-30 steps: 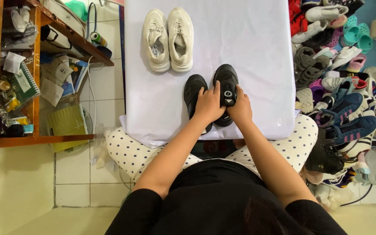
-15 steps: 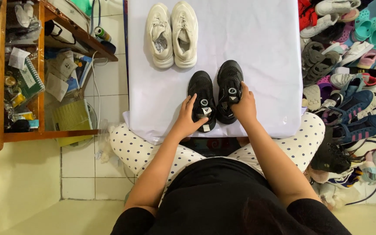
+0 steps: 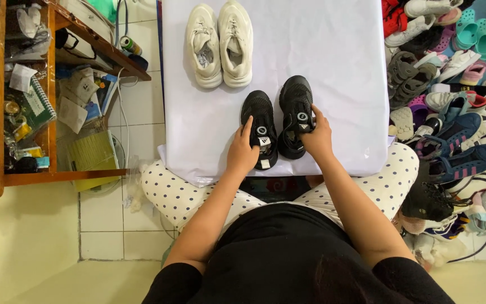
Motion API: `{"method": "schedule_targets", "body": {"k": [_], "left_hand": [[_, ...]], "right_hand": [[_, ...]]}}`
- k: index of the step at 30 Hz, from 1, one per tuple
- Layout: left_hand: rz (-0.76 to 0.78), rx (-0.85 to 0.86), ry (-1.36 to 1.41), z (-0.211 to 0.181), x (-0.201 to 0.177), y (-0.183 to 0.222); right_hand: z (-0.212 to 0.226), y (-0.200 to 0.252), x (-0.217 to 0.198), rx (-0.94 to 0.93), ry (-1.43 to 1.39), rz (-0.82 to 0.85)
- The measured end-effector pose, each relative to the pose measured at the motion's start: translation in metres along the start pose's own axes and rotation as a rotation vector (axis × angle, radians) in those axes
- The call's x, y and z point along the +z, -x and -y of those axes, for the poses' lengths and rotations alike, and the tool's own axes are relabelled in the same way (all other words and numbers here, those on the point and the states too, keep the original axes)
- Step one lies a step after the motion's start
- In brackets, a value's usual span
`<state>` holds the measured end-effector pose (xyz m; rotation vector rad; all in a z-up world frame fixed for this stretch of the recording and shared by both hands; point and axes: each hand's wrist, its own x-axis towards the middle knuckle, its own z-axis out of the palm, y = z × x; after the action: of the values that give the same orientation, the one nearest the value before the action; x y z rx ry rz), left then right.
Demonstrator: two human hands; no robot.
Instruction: The person is stuffing crumpled paper into a pair of black sneakers to help them maintain their shape.
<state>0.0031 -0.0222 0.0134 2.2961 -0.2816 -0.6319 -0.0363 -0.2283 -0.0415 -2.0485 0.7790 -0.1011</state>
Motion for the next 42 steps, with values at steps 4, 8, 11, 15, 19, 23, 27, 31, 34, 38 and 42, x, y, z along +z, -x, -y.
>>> {"method": "schedule_targets", "body": {"k": [4,8,11,15,19,23,27,31,34,38,42], "left_hand": [[-0.083,0.038,0.014,-0.001,0.009,-0.002],[-0.211,0.116,0.015,0.018,0.030,-0.018],[-0.296,0.283,0.251,0.021,0.031,-0.021],[-0.293,0.356,0.442,0.045,0.050,-0.031],[-0.371,0.457,0.438,0.063,0.062,-0.036],[-0.475,0.503,0.404,0.074,0.073,-0.045],[-0.500,0.502,0.390,0.073,0.072,-0.045],[-0.514,0.505,0.413,0.073,0.072,-0.046],[-0.517,0.509,0.416,0.073,0.073,-0.046],[-0.524,0.512,0.403,0.071,0.071,-0.044],[-0.524,0.514,0.400,0.073,0.073,-0.046]], "right_hand": [[-0.004,0.003,-0.001,0.006,-0.110,-0.022],[-0.004,0.005,-0.002,0.009,-0.187,-0.035],[-0.018,-0.001,0.008,0.042,-0.335,-0.039],[0.015,0.022,0.006,0.082,-0.514,-0.120],[-0.002,0.002,0.014,-0.012,-0.596,-0.190],[-0.021,-0.021,0.007,-0.116,-0.526,-0.235],[-0.018,-0.027,0.002,-0.169,-0.438,-0.271],[-0.026,-0.028,-0.004,-0.252,-0.377,-0.358],[-0.040,-0.037,-0.011,-0.285,-0.366,-0.413],[-0.044,-0.048,-0.029,-0.300,-0.310,-0.445],[-0.035,-0.045,-0.044,-0.249,-0.245,-0.420]]}}
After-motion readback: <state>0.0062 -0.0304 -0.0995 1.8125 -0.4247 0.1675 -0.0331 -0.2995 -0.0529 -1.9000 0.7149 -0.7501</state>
